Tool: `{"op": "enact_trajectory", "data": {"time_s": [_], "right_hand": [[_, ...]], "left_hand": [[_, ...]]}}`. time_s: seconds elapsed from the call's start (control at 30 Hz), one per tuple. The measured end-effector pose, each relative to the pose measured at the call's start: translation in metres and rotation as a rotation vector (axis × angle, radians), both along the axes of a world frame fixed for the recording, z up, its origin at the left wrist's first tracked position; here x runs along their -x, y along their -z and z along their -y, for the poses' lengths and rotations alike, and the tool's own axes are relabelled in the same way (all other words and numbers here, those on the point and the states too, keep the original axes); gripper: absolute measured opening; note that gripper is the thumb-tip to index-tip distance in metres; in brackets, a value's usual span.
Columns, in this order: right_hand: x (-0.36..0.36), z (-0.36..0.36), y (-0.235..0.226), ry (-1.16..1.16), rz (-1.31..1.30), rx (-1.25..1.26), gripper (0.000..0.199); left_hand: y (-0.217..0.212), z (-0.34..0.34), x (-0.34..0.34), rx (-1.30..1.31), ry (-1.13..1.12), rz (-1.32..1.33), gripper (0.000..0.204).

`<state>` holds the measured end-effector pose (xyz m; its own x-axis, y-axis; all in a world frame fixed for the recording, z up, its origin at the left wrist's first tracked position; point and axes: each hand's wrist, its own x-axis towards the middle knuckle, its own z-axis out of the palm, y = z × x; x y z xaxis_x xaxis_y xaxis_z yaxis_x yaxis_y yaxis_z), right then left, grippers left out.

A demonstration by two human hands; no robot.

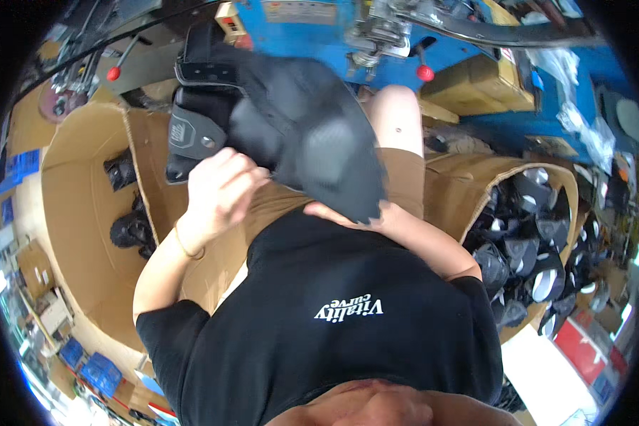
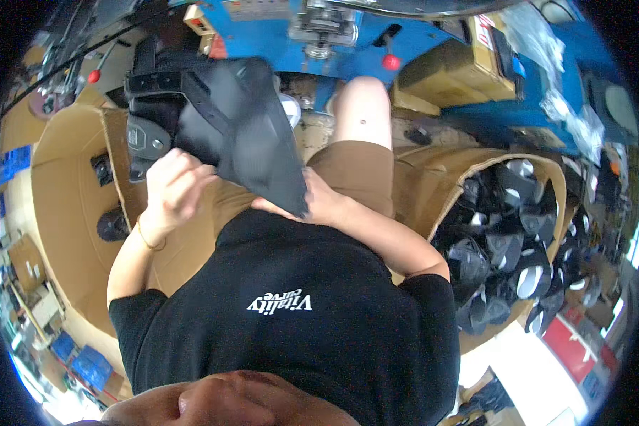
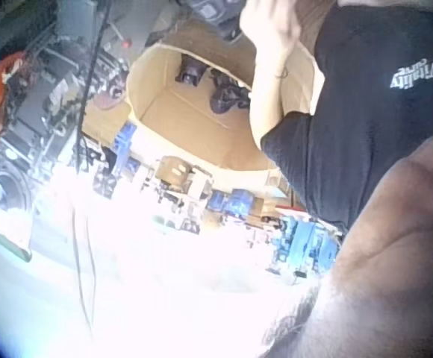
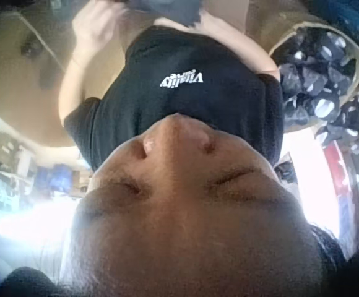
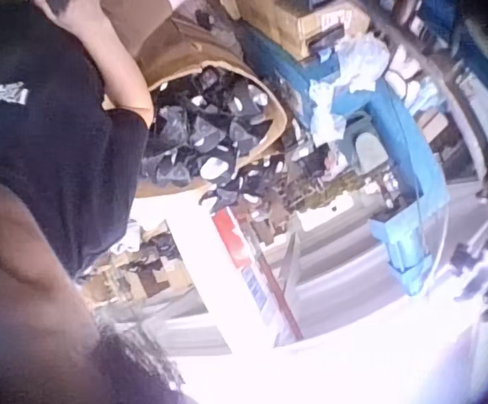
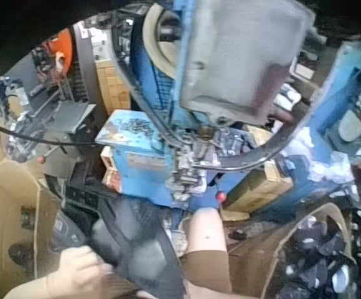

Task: The person attaches hardware to shoe uppers using a riveting machine and inspects a bag of metal fasteners by hand.

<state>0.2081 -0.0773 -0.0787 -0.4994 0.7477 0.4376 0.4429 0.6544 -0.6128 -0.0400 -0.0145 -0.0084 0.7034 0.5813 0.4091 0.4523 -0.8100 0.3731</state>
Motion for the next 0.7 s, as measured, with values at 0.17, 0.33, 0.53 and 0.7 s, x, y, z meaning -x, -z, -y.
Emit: {"op": "enact_trajectory", "data": {"time_s": [0.17,0.33,0.53,0.7], "right_hand": [[-0.062,-0.018,0.023,0.514,0.134,-0.055,0.034],[-0.128,-0.032,0.081,0.722,0.527,0.131,0.023],[-0.142,-0.033,0.086,0.677,0.510,0.100,0.006],[-0.124,-0.039,0.060,0.579,0.101,0.158,0.008]], "left_hand": [[-0.001,-0.001,-0.002,0.800,-0.465,0.050,0.013],[0.028,-0.006,-0.024,1.214,-0.334,0.206,0.013],[0.014,-0.025,-0.034,1.503,-0.198,0.358,0.022],[0.006,-0.047,0.031,1.521,0.001,0.881,0.043]]}}
